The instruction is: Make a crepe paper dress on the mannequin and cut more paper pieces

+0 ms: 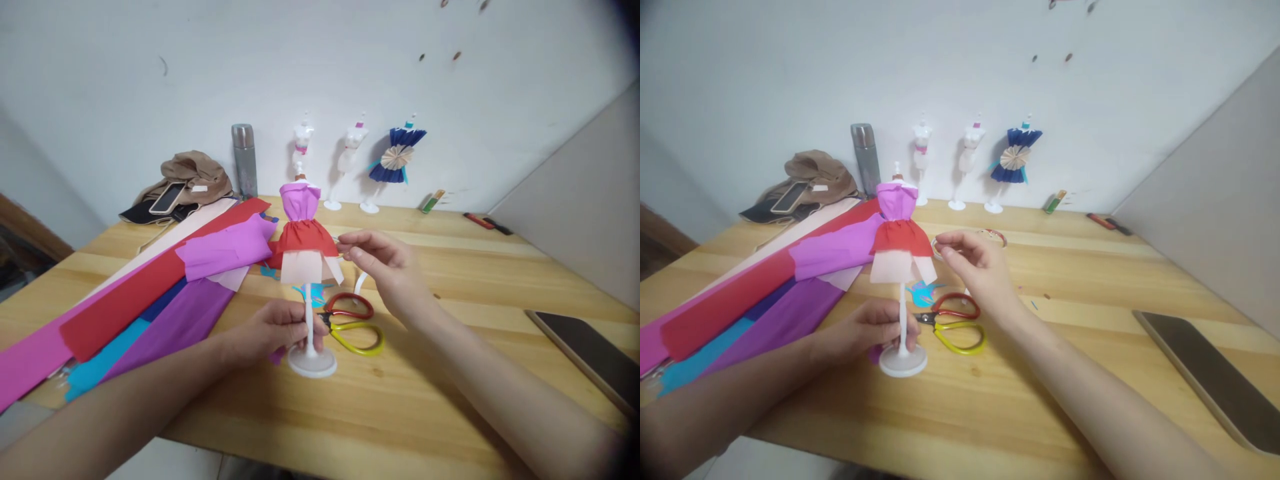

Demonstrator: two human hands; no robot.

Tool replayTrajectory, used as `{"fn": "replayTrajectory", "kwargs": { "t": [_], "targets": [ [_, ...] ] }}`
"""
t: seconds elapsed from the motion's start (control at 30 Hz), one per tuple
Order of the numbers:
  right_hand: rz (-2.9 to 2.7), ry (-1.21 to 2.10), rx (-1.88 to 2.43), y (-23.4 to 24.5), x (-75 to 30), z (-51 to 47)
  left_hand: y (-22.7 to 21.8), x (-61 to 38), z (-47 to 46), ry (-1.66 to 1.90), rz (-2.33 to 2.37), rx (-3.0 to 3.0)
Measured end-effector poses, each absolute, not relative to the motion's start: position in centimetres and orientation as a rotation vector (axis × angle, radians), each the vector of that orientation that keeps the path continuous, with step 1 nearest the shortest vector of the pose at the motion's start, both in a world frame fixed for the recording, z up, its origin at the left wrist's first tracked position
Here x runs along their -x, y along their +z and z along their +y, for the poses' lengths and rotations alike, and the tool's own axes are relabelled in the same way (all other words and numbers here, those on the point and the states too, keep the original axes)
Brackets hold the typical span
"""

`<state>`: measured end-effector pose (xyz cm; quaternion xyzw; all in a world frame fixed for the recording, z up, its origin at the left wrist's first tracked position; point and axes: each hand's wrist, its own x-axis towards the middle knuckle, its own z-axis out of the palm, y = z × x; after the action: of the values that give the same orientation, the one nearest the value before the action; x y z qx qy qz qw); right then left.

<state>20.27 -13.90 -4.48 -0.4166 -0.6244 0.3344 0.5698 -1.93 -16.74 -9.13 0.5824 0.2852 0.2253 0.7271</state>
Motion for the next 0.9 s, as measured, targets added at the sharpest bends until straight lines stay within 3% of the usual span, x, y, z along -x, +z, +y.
{"fn": "replayTrajectory", "kwargs": {
  "t": [0.2, 0.43, 0.9],
  "targets": [
    [-1.777, 0.125, 0.919, -3.3, -19.6, -15.8, -9.2, 2.0, -16.6, 0.469, 0.617, -1.330],
    [-1.905, -0.232, 0.846, -2.9, -19.4, -16.1, -9.0, 2.1, -16.8, 0.361, 0.589, -1.379],
    [-1.712, 0.175, 0.914, -2.9, -19.7, -16.0, -9.2, 2.1, -16.8, 0.330, 0.584, -1.309]
  ]
}}
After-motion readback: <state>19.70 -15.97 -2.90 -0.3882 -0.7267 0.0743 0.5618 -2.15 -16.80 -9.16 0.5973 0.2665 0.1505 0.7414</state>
